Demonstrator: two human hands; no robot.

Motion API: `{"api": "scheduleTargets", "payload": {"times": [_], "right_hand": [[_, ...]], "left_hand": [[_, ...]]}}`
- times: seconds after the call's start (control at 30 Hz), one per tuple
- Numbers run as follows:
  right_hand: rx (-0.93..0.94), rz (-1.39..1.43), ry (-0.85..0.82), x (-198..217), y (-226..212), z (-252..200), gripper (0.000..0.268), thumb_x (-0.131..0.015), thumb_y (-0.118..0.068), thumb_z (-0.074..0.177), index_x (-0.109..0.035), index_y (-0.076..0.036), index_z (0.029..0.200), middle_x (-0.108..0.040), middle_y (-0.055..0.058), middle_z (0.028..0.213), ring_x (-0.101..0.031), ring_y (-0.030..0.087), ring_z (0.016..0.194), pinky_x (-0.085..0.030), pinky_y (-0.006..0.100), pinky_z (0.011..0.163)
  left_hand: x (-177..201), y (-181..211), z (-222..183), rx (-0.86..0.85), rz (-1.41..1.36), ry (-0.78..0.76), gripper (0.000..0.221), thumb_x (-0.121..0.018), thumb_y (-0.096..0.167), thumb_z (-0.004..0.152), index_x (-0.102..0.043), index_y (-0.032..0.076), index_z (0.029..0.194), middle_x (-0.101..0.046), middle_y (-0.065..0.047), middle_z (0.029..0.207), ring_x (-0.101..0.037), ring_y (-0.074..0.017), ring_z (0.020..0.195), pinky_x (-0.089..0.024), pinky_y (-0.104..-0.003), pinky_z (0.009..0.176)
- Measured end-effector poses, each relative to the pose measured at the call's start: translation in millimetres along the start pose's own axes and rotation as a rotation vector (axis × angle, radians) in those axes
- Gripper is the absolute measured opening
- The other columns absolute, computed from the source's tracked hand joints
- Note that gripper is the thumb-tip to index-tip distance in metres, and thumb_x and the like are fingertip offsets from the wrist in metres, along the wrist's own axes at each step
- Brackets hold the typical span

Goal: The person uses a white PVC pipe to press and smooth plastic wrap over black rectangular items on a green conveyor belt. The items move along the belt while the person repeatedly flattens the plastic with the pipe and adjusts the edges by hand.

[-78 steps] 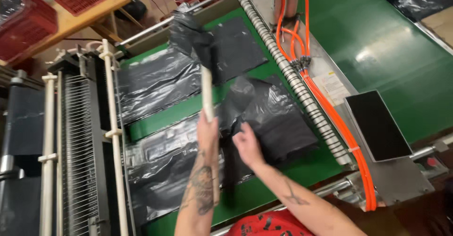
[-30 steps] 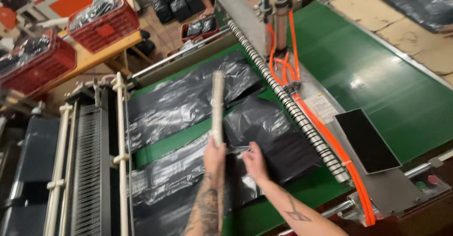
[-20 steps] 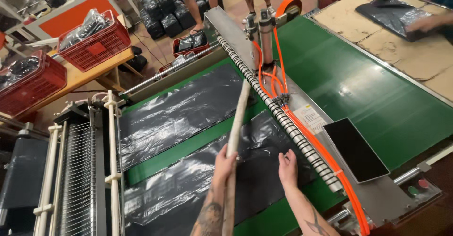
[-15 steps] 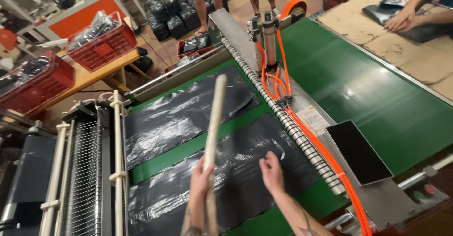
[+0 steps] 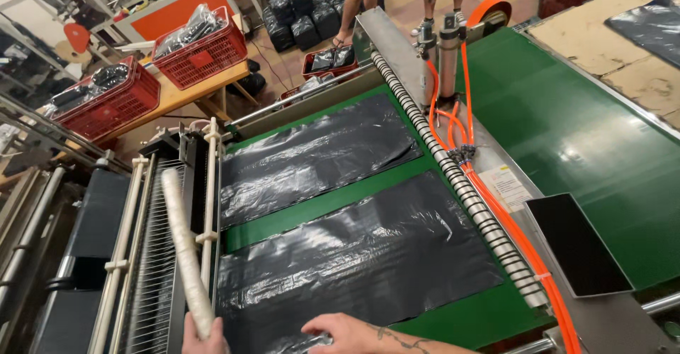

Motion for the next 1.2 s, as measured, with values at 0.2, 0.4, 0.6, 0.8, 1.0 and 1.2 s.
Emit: {"api": "scheduleTargets", "payload": {"times": [0.2, 0.4, 0.6, 0.8, 1.0, 1.2], "right_hand": [[0.265, -0.254, 0.132, -27, 42, 6, 0.055, -0.066, -0.046, 0.089, -0.066, -0.008, 0.129, -0.061, 0.014, 0.141, -0.059, 0.027, 0.128, -0.044, 0.037, 0.109], [0.155, 0.148, 0.378, -25, 22, 28, 0.081, -0.080, -0.039, 0.087, -0.045, -0.004, 0.151, -0.045, 0.020, 0.152, -0.052, 0.041, 0.134, -0.053, 0.051, 0.103], [0.227, 0.646, 1.183, 58, 206, 47, 0.064, -0.062, -0.004, 0.099, -0.034, -0.003, 0.157, -0.055, 0.007, 0.116, -0.062, 0.015, 0.109, -0.057, 0.027, 0.100], [-0.246, 0.478, 1.572, 143, 210, -70, 0.063, -0.061, -0.035, 0.105, -0.038, -0.005, 0.155, -0.047, 0.031, 0.149, -0.055, 0.041, 0.132, -0.055, 0.050, 0.099], [-0.231, 0.343, 1.534, 135, 175, -84, 0.055, -0.062, -0.026, 0.104, -0.046, -0.002, 0.150, -0.053, 0.030, 0.144, -0.056, 0.040, 0.131, -0.049, 0.049, 0.108], [-0.108, 0.163, 1.082, 93, 130, -16, 0.043, -0.068, -0.026, 0.098, -0.063, -0.010, 0.137, -0.069, 0.018, 0.129, -0.065, 0.031, 0.122, -0.055, 0.040, 0.100]], "left_hand": [[5, 90, -20, 0.132, 0.198, -0.184, 0.065, -0.063, 0.053, 0.084, -0.058, 0.024, 0.142, -0.068, -0.009, 0.129, -0.060, -0.0352, 0.123, -0.043, -0.046, 0.103], [-160, 96, 17, -0.310, 0.125, -0.325, 0.060, -0.067, 0.021, 0.091, -0.052, -0.002, 0.145, -0.066, -0.040, 0.113, -0.062, -0.0582, 0.109, -0.049, -0.068, 0.092], [-265, 206, -106, -0.303, -0.128, -0.677, 0.066, -0.070, 0.022, 0.088, -0.050, 0.003, 0.148, -0.064, -0.034, 0.127, -0.061, -0.0530, 0.119, -0.048, -0.063, 0.101], [-348, 197, -144, -0.464, 0.045, -0.794, 0.072, -0.070, 0.031, 0.089, -0.045, 0.008, 0.153, -0.067, -0.031, 0.121, -0.065, -0.0488, 0.115, -0.053, -0.060, 0.098], [-303, 184, -98, -0.193, -0.397, -0.933, 0.075, -0.078, 0.031, 0.086, -0.050, 0.005, 0.152, -0.058, -0.027, 0.143, -0.054, -0.0437, 0.133, -0.043, -0.053, 0.112], [-205, 110, -17, -0.197, -0.478, -0.689, 0.075, -0.081, 0.021, 0.085, -0.051, 0.005, 0.151, -0.056, -0.029, 0.144, -0.053, -0.0434, 0.134, -0.043, -0.054, 0.111]]}}
Point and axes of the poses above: each hand's wrist, its own z-axis towards the middle knuckle, its own x-axis out of the back of the hand, y = z × x, the point moved 1 cm from there along z, towards the middle knuckle
